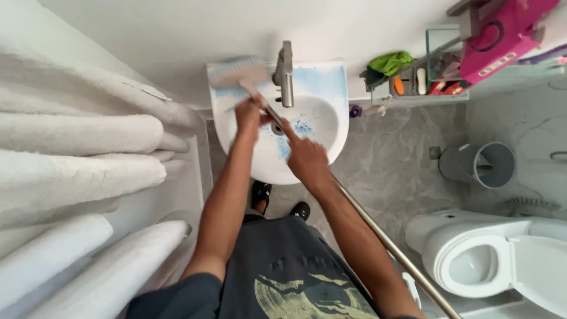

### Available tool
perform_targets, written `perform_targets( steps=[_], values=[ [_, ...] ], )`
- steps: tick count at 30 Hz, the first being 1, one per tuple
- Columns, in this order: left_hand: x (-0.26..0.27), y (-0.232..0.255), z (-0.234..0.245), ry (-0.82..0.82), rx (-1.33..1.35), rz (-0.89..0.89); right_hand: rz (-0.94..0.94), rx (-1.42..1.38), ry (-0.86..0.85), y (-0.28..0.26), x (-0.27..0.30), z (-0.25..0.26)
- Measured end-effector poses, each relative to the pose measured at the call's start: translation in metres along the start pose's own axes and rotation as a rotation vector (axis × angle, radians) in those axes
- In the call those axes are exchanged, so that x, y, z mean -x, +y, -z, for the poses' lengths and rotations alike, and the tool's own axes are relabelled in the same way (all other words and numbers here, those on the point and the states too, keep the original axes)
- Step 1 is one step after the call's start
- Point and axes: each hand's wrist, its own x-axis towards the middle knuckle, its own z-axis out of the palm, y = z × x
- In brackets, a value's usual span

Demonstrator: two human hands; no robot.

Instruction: The person cleans a bathroom sink by applying cleaning powder and then scrubbing it with a brush.

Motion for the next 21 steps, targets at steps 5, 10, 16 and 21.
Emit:
perform_targets(
  steps=[5,10,16,21],
  values=[
    [0.021,-0.010,0.015,-0.029,0.075,-0.001,0.034,0.019,-0.005,0.001,0.023,0.005],
    [0.053,-0.019,0.014,-0.051,0.129,0.089,0.031,0.009,-0.108,0.009,0.047,0.022],
    [-0.002,-0.003,-0.004,-0.085,0.065,0.001,-0.002,-0.024,-0.045,0.003,0.011,0.023],
    [-0.015,-0.005,-0.008,-0.152,0.037,-0.029,-0.051,-0.026,0.031,0.003,0.006,0.011]
  ],
)
